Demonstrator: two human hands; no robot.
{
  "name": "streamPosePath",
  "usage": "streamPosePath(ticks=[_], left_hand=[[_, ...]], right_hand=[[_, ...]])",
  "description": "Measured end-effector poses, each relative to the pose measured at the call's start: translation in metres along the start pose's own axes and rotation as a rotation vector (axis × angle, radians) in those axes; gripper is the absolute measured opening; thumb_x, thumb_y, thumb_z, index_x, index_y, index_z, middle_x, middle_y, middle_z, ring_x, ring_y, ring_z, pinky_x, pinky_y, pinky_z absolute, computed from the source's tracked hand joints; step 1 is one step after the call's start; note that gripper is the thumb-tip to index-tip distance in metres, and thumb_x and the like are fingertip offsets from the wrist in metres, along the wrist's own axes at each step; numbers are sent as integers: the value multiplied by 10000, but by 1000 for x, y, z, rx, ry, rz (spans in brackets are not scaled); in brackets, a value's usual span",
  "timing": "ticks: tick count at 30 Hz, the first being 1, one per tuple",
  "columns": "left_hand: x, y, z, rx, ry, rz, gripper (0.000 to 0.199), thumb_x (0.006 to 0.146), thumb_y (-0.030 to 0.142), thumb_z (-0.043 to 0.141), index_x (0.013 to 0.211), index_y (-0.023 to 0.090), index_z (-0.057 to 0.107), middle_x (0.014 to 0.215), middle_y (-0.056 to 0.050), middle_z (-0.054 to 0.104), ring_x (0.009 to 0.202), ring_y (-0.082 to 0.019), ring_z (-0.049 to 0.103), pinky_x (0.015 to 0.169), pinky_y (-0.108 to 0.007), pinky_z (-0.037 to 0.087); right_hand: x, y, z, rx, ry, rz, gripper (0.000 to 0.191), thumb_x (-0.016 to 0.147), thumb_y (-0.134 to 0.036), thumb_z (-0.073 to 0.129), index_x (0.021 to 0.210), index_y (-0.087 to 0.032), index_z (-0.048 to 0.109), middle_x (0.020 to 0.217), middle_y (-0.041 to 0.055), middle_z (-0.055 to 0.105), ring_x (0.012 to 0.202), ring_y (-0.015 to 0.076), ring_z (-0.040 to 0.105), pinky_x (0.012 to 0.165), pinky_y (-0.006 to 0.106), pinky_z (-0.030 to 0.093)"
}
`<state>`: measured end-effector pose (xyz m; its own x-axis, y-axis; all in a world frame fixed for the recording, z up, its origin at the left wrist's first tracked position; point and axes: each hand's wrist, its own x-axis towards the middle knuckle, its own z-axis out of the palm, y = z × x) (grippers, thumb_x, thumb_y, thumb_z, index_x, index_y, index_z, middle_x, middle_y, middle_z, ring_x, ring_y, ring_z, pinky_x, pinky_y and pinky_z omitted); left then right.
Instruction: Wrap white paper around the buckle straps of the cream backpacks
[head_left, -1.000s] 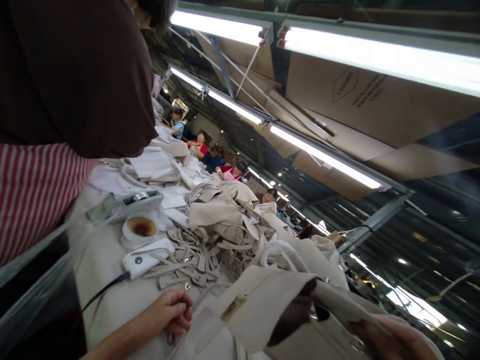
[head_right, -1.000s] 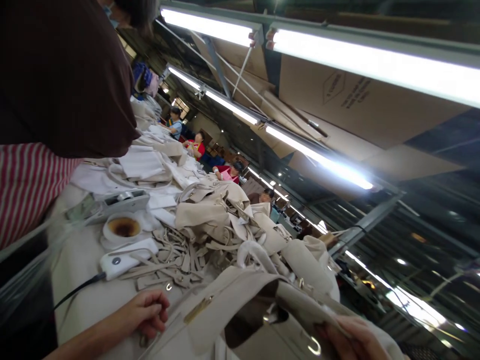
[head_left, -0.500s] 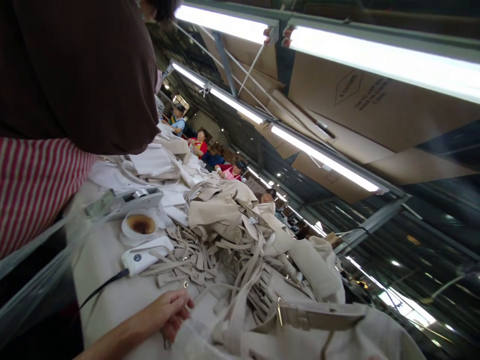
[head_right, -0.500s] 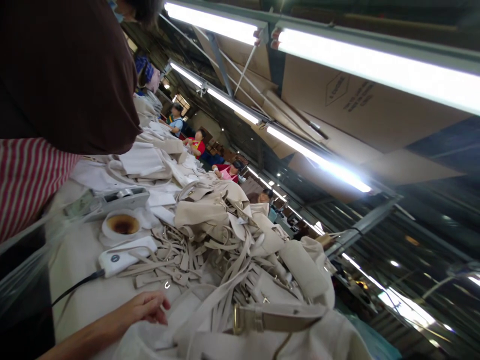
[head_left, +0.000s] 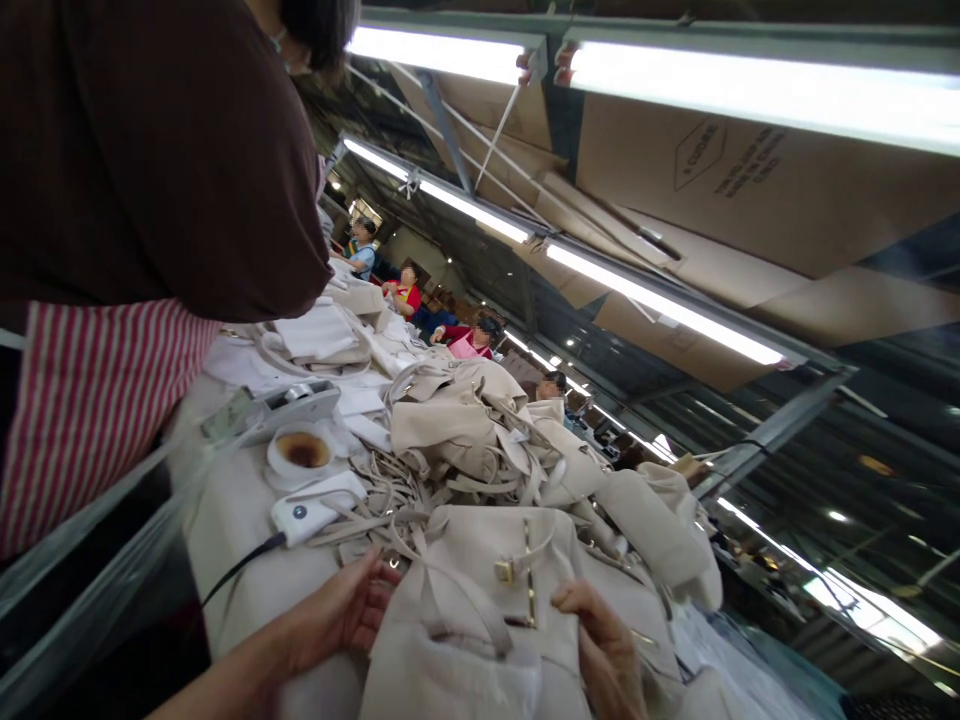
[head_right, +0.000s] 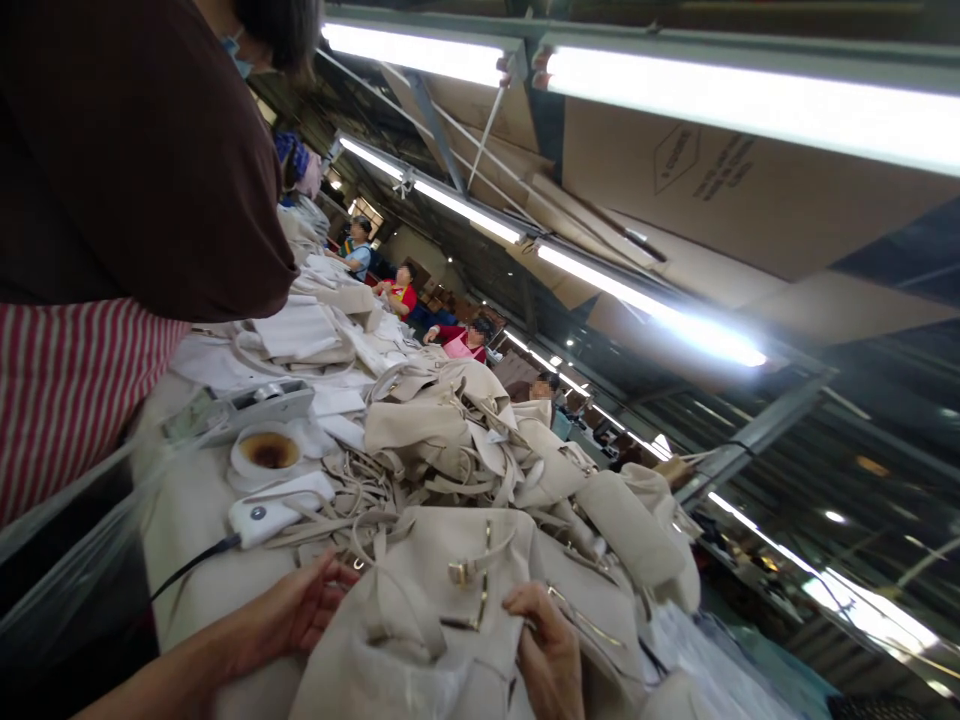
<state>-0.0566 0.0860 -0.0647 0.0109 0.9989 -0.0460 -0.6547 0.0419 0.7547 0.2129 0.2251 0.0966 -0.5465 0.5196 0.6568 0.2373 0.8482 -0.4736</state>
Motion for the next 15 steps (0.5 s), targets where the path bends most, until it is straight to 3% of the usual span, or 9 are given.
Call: streamPosePath(ticks=[2,5,10,15], left_hand=[[4,1,5,-72,-32,-33,684,714,793,563,1030,187,530,882,-80,716,785,-237,688,715,-348,501],[3,5,14,-4,-95,13,626,747,636,679,1162,209,490,1065,-97,695,927,-251,683,766,-348,496],[4,-1,29,204,-161,73,564,676,329,778,1166,226,519,1054,-45,648,933,-210,633,722,-281,470],[15,-20,43,479,0,146,424,683,245,626,1100,194,571,961,-33,638,785,-166,601,638,-256,442]], right_hand=[[-19,33,7,-144,53,57,99,748,-272,609,662,-225,630,720,32,684,709,216,654,678,304,534],[-51,62,14,-255,86,131,87,721,-262,561,677,-220,623,732,39,691,732,213,649,704,298,521],[-94,75,18,-304,20,214,176,723,-234,484,712,-215,658,759,36,705,763,205,666,715,284,518],[-108,85,-14,-383,-127,163,338,733,-215,485,904,-255,774,1026,43,775,910,219,734,800,285,572]])
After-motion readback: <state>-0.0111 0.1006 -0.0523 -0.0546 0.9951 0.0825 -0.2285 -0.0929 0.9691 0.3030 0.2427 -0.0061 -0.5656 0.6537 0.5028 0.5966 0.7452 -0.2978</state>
